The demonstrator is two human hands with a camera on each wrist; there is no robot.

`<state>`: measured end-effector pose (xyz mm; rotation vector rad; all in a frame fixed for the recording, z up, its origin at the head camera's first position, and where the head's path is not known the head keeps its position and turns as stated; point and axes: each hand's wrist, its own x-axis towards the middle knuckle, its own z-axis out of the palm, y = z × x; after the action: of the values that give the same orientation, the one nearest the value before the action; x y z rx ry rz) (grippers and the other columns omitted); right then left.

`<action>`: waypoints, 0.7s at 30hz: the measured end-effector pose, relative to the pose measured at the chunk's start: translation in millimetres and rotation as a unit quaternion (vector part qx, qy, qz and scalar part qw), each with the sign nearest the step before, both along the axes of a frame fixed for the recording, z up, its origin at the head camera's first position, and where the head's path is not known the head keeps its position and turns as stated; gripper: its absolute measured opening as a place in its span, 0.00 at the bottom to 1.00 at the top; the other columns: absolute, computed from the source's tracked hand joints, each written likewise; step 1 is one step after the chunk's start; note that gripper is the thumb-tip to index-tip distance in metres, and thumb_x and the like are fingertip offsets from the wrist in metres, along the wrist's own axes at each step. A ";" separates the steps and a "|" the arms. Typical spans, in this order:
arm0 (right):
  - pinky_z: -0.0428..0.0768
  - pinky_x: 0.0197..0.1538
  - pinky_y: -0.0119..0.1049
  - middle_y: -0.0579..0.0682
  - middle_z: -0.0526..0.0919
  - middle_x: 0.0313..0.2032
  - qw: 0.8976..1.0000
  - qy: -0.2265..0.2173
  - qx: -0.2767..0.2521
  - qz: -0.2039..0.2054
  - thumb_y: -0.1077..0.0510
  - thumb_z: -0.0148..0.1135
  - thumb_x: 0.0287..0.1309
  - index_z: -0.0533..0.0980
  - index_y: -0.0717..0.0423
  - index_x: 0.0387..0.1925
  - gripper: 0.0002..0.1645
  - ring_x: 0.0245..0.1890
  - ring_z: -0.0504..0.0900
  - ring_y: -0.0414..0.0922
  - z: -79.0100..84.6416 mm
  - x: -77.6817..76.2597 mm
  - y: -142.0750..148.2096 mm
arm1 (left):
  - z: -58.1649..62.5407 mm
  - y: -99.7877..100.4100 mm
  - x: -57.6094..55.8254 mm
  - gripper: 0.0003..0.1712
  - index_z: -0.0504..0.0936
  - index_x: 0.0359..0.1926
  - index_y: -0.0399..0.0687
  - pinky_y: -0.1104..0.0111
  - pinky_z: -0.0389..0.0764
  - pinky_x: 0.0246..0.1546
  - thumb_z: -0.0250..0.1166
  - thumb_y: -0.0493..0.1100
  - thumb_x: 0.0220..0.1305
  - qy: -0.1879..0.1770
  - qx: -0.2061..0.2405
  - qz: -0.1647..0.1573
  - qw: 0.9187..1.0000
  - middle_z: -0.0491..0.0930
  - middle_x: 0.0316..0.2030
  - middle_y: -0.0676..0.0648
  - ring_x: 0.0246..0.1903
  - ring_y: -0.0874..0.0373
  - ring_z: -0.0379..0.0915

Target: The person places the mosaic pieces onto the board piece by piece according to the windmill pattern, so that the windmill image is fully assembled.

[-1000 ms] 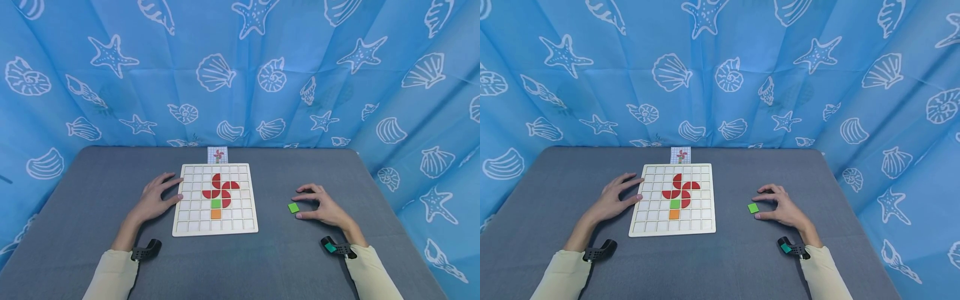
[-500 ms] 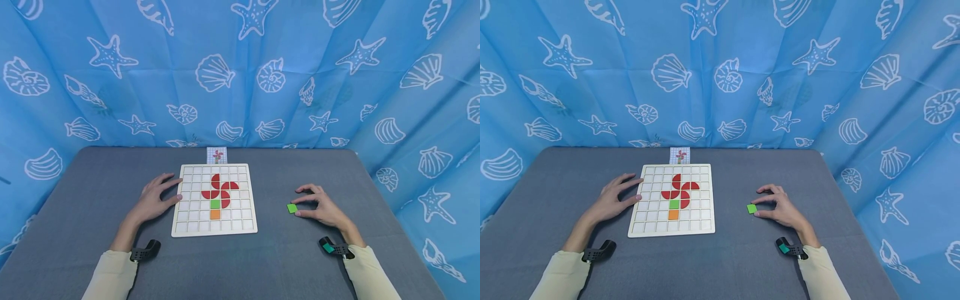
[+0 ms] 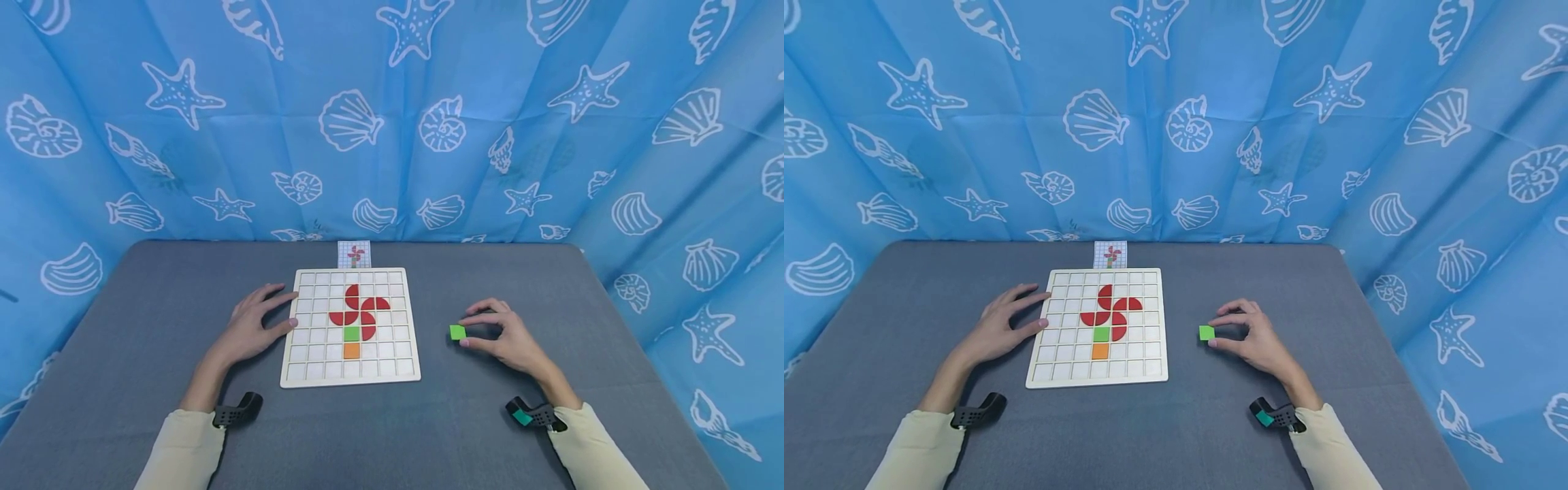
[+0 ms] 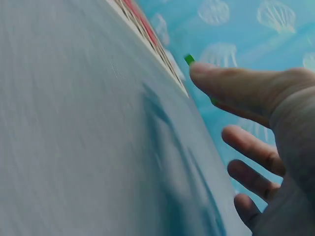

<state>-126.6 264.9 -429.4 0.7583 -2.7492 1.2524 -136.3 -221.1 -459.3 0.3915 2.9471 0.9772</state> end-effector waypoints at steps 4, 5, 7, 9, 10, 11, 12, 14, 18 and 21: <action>0.67 0.55 0.56 0.54 0.80 0.50 1.000 0.011 -0.004 0.000 0.60 0.81 0.49 0.89 0.52 0.44 0.18 0.53 0.72 0.54 3.2 4.6 -24.1 | 0.7 0.4 0.0 0.35 0.74 0.70 0.47 0.31 0.41 0.67 0.68 0.57 0.67 0.001 0.001 0.001 1.000 0.59 0.73 0.34 0.75 0.32 0.43; 0.67 0.55 0.55 0.53 0.80 0.49 1.000 0.012 -0.006 0.002 0.60 0.81 0.48 0.89 0.52 0.44 0.18 0.53 0.72 0.53 4.1 6.0 -30.7 | 0.8 0.5 0.0 0.35 0.74 0.70 0.47 0.31 0.41 0.67 0.68 0.57 0.67 0.001 0.002 0.001 1.000 0.59 0.73 0.34 0.75 0.32 0.43; 0.68 0.55 0.54 0.51 0.80 0.48 1.000 0.015 -0.011 0.009 0.60 0.82 0.47 0.89 0.51 0.44 0.18 0.52 0.72 0.52 5.4 9.1 -44.8 | 0.5 0.4 0.0 0.35 0.74 0.70 0.47 0.31 0.41 0.67 0.68 0.57 0.67 0.002 0.002 0.001 1.000 0.60 0.73 0.34 0.75 0.32 0.43; 0.69 0.55 0.52 0.49 0.80 0.48 1.000 0.013 -0.017 0.019 0.59 0.82 0.47 0.89 0.51 0.43 0.18 0.51 0.72 0.50 5.2 12.5 -59.5 | 0.4 0.4 0.2 0.35 0.74 0.70 0.47 0.31 0.41 0.67 0.68 0.57 0.67 0.003 0.002 0.001 1.000 0.60 0.73 0.34 0.75 0.31 0.44; 0.69 0.54 0.51 0.48 0.80 0.47 0.999 0.011 -0.021 0.027 0.59 0.83 0.47 0.89 0.51 0.43 0.18 0.51 0.72 0.49 5.1 14.2 -66.6 | 0.3 0.3 0.2 0.35 0.74 0.70 0.47 0.31 0.41 0.67 0.68 0.57 0.68 0.002 0.002 0.001 1.000 0.60 0.73 0.34 0.75 0.31 0.44; 0.69 0.54 0.51 0.48 0.80 0.47 0.999 0.009 -0.024 0.034 0.59 0.83 0.47 0.89 0.51 0.43 0.18 0.51 0.72 0.49 4.8 16.1 -73.7 | 0.3 0.3 0.3 0.35 0.74 0.70 0.47 0.31 0.41 0.67 0.68 0.57 0.68 0.001 0.002 0.001 1.000 0.60 0.73 0.34 0.75 0.31 0.43; 0.69 0.54 0.50 0.47 0.80 0.46 0.999 0.006 -0.026 0.041 0.58 0.83 0.47 0.90 0.51 0.43 0.18 0.51 0.72 0.48 4.0 17.9 -80.7 | 0.2 0.3 0.3 0.35 0.74 0.70 0.47 0.31 0.41 0.67 0.67 0.57 0.68 0.000 0.002 0.001 1.000 0.59 0.73 0.34 0.75 0.31 0.43; 0.69 0.54 0.48 0.47 0.80 0.46 0.998 -0.002 -0.031 0.054 0.58 0.82 0.47 0.90 0.51 0.43 0.18 0.50 0.71 0.47 2.1 21.6 -93.9 | 0.1 0.4 0.3 0.35 0.74 0.70 0.47 0.31 0.41 0.67 0.67 0.57 0.68 0.000 0.002 0.002 1.000 0.60 0.73 0.34 0.75 0.31 0.43; 0.67 0.54 0.46 0.44 0.79 0.45 0.996 -0.017 -0.040 0.071 0.57 0.82 0.47 0.90 0.50 0.42 0.17 0.49 0.70 0.43 -2.1 28.7 -118.7 | -0.6 0.6 -0.1 0.35 0.74 0.70 0.47 0.31 0.42 0.67 0.68 0.56 0.68 0.003 0.002 0.001 1.000 0.60 0.73 0.34 0.75 0.31 0.43; 0.67 0.54 0.47 0.43 0.79 0.43 0.995 -0.013 -0.046 0.083 0.56 0.83 0.47 0.90 0.50 0.42 0.17 0.48 0.71 0.42 -6.6 32.9 -135.1 | -0.4 0.8 0.1 0.35 0.74 0.70 0.47 0.30 0.42 0.67 0.67 0.56 0.68 0.006 0.004 0.000 1.000 0.60 0.73 0.33 0.75 0.31 0.44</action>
<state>-93.7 129.8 -436.0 0.9850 -2.6739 1.4174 -136.1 -220.4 -459.6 0.3996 2.9552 0.9919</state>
